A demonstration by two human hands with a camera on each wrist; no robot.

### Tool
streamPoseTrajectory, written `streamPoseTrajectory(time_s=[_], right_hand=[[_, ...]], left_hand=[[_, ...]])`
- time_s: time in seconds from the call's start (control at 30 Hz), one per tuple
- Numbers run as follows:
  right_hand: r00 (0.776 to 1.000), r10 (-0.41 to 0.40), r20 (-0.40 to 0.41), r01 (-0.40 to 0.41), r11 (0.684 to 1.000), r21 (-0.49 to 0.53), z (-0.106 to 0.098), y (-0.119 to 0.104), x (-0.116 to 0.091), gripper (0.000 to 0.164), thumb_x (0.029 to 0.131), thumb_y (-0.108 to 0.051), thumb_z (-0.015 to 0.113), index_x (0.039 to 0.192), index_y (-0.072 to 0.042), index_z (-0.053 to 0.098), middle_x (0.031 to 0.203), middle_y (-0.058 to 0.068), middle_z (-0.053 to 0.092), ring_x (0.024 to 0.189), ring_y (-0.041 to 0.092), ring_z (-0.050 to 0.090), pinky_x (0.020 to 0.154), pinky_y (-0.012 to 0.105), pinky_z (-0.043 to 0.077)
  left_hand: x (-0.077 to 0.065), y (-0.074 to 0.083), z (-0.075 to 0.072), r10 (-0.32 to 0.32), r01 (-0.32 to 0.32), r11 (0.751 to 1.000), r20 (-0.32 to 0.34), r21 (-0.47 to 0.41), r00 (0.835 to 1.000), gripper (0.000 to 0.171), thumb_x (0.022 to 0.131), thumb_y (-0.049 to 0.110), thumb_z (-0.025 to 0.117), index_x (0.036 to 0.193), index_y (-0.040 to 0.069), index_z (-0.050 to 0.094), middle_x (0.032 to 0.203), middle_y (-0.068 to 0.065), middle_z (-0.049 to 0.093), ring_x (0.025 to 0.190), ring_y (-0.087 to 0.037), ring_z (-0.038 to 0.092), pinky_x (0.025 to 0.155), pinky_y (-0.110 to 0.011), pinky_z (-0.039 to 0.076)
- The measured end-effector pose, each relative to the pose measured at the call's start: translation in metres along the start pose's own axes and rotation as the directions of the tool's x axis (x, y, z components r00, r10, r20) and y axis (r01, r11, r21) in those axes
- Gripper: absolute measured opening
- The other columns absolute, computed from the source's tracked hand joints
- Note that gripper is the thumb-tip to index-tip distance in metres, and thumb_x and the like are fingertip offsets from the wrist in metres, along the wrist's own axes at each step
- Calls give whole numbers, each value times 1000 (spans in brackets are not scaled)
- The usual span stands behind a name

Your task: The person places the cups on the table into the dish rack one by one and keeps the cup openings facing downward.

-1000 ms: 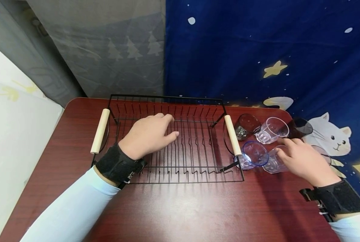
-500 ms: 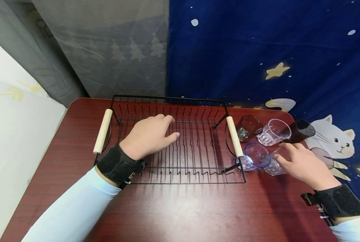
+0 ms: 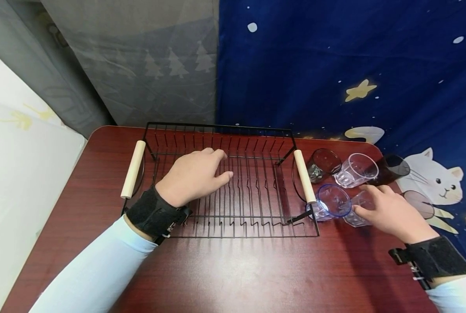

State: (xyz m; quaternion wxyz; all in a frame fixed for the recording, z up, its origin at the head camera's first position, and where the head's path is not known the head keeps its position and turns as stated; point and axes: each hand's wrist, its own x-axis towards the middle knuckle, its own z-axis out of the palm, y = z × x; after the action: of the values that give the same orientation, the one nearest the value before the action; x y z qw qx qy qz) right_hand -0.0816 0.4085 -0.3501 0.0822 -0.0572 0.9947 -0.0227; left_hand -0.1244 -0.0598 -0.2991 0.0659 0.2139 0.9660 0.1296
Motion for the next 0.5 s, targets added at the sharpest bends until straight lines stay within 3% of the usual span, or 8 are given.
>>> streamPoseTrajectory(time_s=[0.5], right_hand=[[1000,-17,-3,17,1000,-13,-20,-4,2,71,92,-46,67,133,9,49,126,43,46,108,60,52,84,71,44]], left_hand=[[-2,0,-2,-8,8,1000,8,-14,1000,53,99,51,54,136,13,58,123,-8,65,98,-26,68,73,-43,56]])
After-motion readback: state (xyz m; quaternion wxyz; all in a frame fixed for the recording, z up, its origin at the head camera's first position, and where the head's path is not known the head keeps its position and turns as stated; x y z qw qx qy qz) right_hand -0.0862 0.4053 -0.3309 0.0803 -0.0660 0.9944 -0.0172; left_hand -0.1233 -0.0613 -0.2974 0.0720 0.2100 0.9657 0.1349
